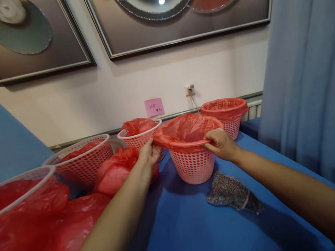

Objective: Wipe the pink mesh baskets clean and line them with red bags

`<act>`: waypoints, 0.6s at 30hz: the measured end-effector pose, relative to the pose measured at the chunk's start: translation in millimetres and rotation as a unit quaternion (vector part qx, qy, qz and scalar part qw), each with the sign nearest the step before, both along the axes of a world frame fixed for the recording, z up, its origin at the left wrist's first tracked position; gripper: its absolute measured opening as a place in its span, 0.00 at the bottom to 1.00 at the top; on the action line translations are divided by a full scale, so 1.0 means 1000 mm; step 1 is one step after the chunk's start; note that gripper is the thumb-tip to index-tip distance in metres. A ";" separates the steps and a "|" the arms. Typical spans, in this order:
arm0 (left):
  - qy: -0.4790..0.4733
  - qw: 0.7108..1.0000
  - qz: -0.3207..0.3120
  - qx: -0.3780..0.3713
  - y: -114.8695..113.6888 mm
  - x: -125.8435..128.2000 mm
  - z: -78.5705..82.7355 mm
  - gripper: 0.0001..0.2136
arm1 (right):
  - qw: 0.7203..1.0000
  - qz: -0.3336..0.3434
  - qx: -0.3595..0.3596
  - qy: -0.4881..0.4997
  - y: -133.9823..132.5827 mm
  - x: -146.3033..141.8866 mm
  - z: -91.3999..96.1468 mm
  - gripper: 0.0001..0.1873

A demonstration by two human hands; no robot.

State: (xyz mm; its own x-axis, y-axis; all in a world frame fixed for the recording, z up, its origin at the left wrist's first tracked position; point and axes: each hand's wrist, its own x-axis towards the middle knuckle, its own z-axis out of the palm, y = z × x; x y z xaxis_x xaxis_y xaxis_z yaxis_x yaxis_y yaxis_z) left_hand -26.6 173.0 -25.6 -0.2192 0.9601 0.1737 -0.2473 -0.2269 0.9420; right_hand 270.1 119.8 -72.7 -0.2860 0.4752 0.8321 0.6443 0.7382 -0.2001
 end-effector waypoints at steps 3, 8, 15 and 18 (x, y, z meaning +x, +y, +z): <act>-0.007 1.000 0.011 0.012 -0.011 0.004 -0.002 0.11 | 0.999 0.027 0.002 -0.031 0.009 0.014 0.008 0.06; -0.004 0.999 -0.029 0.021 -0.045 0.012 -0.008 0.22 | 0.995 -0.069 0.044 -0.054 -0.005 0.014 0.028 0.17; 0.009 0.999 -0.038 0.019 -0.085 0.018 -0.019 0.26 | 0.999 0.004 0.002 -0.043 -0.030 -0.037 0.018 0.10; 0.019 0.999 -0.032 0.000 -0.084 0.018 -0.005 0.28 | 0.999 -0.003 0.020 -0.040 -0.030 -0.040 0.008 0.10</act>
State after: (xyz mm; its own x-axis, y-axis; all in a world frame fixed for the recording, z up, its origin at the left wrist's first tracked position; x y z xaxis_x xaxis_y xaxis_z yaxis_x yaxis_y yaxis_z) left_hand -8.5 89.1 -30.8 -0.1508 0.9717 0.1815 -0.2258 -0.2127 0.9507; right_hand 229.7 90.3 -64.6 -0.3497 0.4431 0.8254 0.6610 0.7411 -0.1178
